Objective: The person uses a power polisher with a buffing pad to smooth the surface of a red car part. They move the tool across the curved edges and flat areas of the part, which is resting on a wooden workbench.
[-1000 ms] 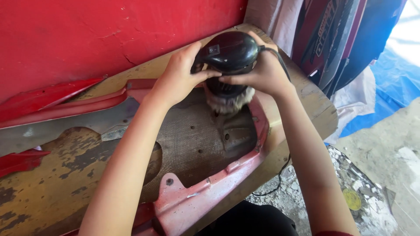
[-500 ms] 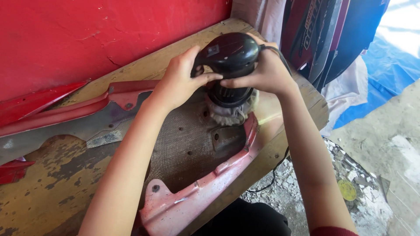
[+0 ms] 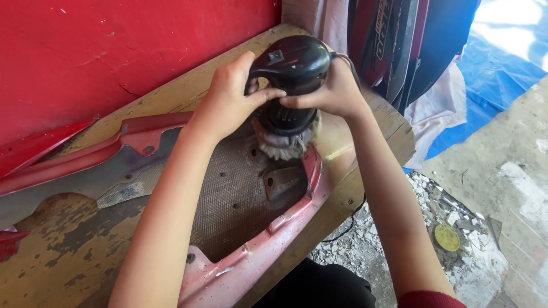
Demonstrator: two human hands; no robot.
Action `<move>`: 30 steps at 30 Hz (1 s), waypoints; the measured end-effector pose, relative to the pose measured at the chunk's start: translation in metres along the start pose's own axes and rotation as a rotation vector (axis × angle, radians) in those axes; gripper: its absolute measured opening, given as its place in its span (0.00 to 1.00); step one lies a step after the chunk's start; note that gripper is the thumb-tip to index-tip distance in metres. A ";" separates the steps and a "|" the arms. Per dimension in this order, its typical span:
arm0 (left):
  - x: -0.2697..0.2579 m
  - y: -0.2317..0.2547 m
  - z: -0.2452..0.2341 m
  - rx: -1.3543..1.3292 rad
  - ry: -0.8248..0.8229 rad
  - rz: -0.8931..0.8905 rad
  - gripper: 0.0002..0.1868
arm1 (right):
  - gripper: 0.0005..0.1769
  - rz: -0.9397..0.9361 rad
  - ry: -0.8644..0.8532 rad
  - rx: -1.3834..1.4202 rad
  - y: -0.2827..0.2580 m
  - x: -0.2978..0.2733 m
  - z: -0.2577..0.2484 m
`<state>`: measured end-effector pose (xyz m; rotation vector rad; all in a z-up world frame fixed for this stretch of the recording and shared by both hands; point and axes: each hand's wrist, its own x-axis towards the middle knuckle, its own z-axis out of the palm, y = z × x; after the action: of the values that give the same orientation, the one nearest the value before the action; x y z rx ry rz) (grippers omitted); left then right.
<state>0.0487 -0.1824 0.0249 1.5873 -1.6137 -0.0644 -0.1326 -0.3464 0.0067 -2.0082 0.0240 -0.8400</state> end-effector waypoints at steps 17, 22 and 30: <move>0.015 0.001 0.040 -0.182 0.088 -0.064 0.37 | 0.34 0.103 0.186 0.024 0.043 -0.020 -0.016; 0.024 0.025 0.057 -0.152 -0.050 -0.145 0.42 | 0.36 0.084 0.196 0.115 0.044 -0.046 -0.030; 0.050 -0.017 0.069 -0.153 0.069 0.106 0.41 | 0.31 0.145 0.378 0.166 0.100 -0.027 -0.028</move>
<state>0.0302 -0.2624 -0.0031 1.3716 -1.5974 -0.0742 -0.1390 -0.4156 -0.0747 -1.6500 0.3022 -1.0782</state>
